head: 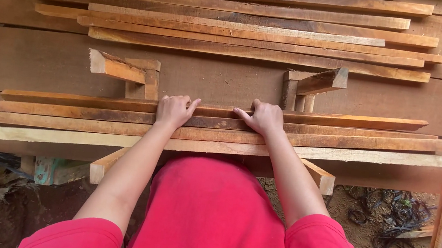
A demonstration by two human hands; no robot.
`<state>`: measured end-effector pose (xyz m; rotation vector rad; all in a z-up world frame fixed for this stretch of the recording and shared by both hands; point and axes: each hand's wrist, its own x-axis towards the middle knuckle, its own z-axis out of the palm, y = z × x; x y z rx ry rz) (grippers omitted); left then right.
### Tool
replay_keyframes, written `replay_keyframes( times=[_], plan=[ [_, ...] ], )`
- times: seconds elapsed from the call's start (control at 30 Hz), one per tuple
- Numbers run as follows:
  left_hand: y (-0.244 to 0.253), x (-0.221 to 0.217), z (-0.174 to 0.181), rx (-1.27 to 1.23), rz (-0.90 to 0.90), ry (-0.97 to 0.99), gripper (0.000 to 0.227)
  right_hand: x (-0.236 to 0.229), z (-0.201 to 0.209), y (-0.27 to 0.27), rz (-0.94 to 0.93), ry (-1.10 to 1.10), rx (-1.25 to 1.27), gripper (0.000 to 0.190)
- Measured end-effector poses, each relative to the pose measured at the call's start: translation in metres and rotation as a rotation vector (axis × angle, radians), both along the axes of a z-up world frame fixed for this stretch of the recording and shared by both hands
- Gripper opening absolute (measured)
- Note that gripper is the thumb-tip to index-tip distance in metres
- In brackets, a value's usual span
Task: Organizing and bundling small wood planks in a woodworking area.
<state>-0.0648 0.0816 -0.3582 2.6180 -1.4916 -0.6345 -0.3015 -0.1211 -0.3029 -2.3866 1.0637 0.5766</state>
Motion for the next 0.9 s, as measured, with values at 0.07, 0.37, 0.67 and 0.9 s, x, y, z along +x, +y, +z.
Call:
replay_keyframes(
  times=[0.07,0.37,0.67,0.9],
  plan=[
    [0.005,-0.002,-0.001,-0.042,0.011,-0.015,0.054,-0.004,-0.004,0.005,-0.017,-0.025,-0.019,0.073],
    [0.023,-0.014,0.002,-0.339,-0.056,-0.068,0.026,-0.029,-0.025,0.022,0.008,-0.427,-0.212,0.046],
    [0.038,-0.034,0.016,-0.534,-0.066,-0.236,0.019,-0.042,-0.018,0.037,0.119,-0.714,-0.485,0.046],
    [0.045,-0.040,0.016,-0.519,-0.059,-0.261,0.020,-0.046,-0.022,0.046,0.098,-0.687,-0.461,0.050]
  ],
)
